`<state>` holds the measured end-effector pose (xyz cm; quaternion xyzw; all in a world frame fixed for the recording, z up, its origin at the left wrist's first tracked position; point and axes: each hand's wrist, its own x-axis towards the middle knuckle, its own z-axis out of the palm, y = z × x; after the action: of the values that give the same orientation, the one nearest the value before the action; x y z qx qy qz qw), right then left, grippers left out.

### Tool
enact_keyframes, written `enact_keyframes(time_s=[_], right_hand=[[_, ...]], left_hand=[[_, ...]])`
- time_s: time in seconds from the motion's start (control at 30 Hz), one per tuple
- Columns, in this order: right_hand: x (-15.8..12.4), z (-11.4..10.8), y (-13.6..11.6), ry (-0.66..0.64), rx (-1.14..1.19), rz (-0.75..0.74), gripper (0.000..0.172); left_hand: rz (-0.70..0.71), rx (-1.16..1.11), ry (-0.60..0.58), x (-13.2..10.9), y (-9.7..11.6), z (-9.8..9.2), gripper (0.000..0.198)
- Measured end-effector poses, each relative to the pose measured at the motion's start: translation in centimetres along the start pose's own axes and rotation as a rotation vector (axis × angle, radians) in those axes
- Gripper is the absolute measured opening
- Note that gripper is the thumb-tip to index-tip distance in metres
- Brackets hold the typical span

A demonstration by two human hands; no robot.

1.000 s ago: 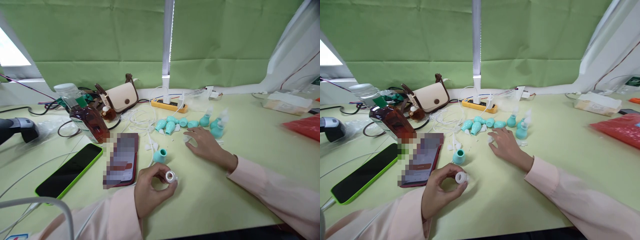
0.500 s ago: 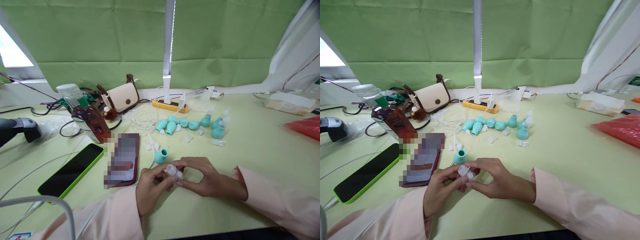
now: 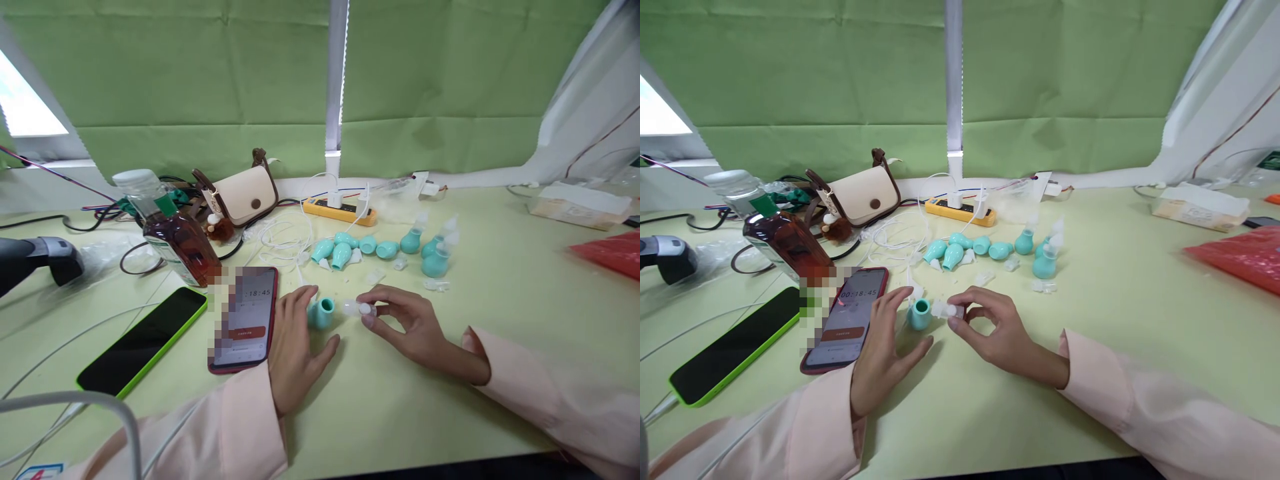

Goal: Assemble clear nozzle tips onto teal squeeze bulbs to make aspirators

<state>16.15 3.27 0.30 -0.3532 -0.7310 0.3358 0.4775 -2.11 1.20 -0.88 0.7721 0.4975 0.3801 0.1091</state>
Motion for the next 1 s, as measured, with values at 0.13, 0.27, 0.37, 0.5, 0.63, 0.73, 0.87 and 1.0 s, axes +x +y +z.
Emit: enact_keyframes(time_s=[0.13,0.27,0.37,0.5,0.63,0.73,0.87,1.0], right_hand=[[0.1,-0.2,-0.2,0.036,0.029,-0.029,0.013],[0.1,-0.4,-0.3,-0.008,0.025,-0.062,0.011],[0.1,-0.6,-0.6,-0.074,-0.008,-0.081,0.01],[0.1,-0.8,-1.0,-0.127,-0.033,-0.099,0.009],[0.0,-1.2,-1.2,-0.156,-0.023,-0.138,0.01],[-0.1,-1.3,-1.3,-0.19,-0.028,-0.177,0.014],[-0.1,-1.2,-1.5,-0.243,-0.038,-0.18,0.016],[0.1,-1.1,-1.5,-0.279,-0.054,-0.171,0.015]], left_hand=[[0.013,0.084,-0.105,-0.2,-0.2,0.0,0.041],[0.025,0.044,-0.085,-0.1,0.0,-0.2,0.027],[0.043,-0.054,-0.045,0.0,0.4,-0.3,0.023],[0.095,-0.202,-0.012,-0.2,0.7,-0.4,0.02],[0.102,-0.31,-0.118,-0.6,0.8,-0.5,0.022],[0.115,-0.287,-0.148,-0.8,0.7,-0.5,0.026],[0.132,-0.254,-0.126,-0.8,0.6,-0.6,0.026],[0.106,-0.244,-0.112,-0.8,0.9,-0.5,0.021]])
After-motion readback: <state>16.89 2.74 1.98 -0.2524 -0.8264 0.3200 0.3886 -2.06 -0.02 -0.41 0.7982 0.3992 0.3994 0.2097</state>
